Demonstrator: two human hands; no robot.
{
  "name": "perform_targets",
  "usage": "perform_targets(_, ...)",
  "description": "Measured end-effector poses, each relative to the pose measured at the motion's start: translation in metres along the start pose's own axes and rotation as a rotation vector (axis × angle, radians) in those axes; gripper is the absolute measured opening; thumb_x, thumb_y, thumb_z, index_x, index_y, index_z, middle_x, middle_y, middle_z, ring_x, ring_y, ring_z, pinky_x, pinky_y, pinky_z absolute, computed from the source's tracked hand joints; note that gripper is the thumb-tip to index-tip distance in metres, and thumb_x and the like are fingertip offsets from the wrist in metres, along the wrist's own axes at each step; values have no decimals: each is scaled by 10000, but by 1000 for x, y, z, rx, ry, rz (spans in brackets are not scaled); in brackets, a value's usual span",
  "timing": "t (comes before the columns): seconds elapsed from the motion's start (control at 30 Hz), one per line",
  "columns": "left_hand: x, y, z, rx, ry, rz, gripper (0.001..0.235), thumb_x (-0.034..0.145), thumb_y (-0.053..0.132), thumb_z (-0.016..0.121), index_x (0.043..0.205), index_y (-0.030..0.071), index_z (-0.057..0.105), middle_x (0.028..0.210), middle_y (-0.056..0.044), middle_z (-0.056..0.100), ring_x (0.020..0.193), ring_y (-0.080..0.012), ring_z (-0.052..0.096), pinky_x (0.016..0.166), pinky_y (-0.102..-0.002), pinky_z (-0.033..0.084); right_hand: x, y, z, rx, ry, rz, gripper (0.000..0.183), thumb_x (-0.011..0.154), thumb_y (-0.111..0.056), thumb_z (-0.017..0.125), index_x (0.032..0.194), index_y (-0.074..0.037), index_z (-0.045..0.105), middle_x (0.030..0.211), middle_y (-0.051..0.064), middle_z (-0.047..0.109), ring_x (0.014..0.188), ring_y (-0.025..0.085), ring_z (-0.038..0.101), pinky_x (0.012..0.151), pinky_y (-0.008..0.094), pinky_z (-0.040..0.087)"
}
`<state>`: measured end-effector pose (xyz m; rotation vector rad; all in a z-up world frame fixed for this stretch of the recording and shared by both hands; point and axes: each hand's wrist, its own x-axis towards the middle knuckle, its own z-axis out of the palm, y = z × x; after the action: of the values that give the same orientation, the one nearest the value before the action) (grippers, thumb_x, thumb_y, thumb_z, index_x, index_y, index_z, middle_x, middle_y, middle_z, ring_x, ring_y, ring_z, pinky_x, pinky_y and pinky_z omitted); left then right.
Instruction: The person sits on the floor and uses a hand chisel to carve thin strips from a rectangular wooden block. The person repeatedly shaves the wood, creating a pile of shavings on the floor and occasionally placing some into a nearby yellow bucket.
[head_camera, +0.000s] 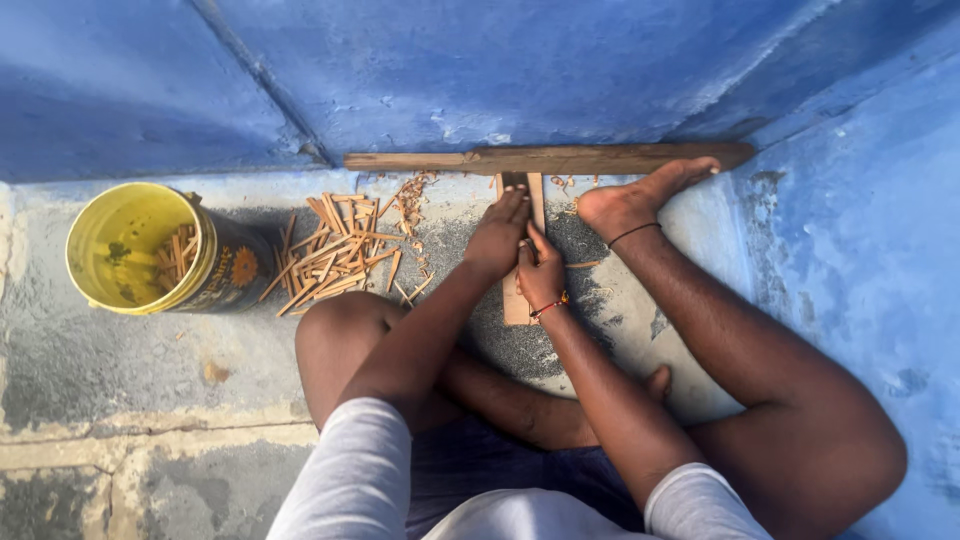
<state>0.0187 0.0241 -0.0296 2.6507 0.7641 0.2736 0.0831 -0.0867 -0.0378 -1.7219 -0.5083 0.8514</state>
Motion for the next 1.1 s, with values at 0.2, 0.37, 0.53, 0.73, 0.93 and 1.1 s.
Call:
perform_targets(0.2,-2,-3,-14,-358,389,-169,474,925,77,596,1390,3,547,1356,-250,582,1233,-425,588,1075,-474,494,-54,21,-17,184,96,-188,542,1044,-103,567,1570,-146,445,676,-23,551,468,37,483,395,225,419)
perform_targets(0.37,24,-13,-6,-295,229,-266,281,877,216,711,1072,23,647,1123,-209,670,1065,-416,644,927,-504,525,-67,35,-12,277,171,-203,538,1055,-99,548,1579,-145,433,720,-18,549,491,38,492,418,222,439)
perform_targets(0.53,23,-13,9,-323,395,-283,250,944,82,629,1184,18,652,1025,-216,669,953,-430,651,834,-533,524,-58,30,-13,258,219,-52,496,1042,-112,555,1529,-144,469,694,-4,566,468,51,505,394,238,446)
perform_targets(0.73,-40,29,-57,-462,579,-44,266,836,-45,578,1062,20,701,985,-179,638,882,-361,659,769,-455,548,-48,46,-10,307,158,-162,503,1029,-119,590,1521,-125,485,668,1,561,462,61,487,387,256,434)
perform_targets(0.93,-72,75,-123,-573,680,103,194,899,-79,583,1009,53,673,1074,-143,652,984,-322,696,802,-406,569,-37,52,-15,284,106,-59,480,1015,-128,607,1483,-113,504,645,9,553,415,87,495,352,279,432)
perform_targets(1.1,-88,78,-138,-583,680,151,217,884,-98,591,1019,56,665,1122,-118,705,1039,-310,722,866,-383,587,-33,57,-17,259,82,-71,475,1013,-133,608,1475,-113,503,638,9,552,410,89,498,351,278,432)
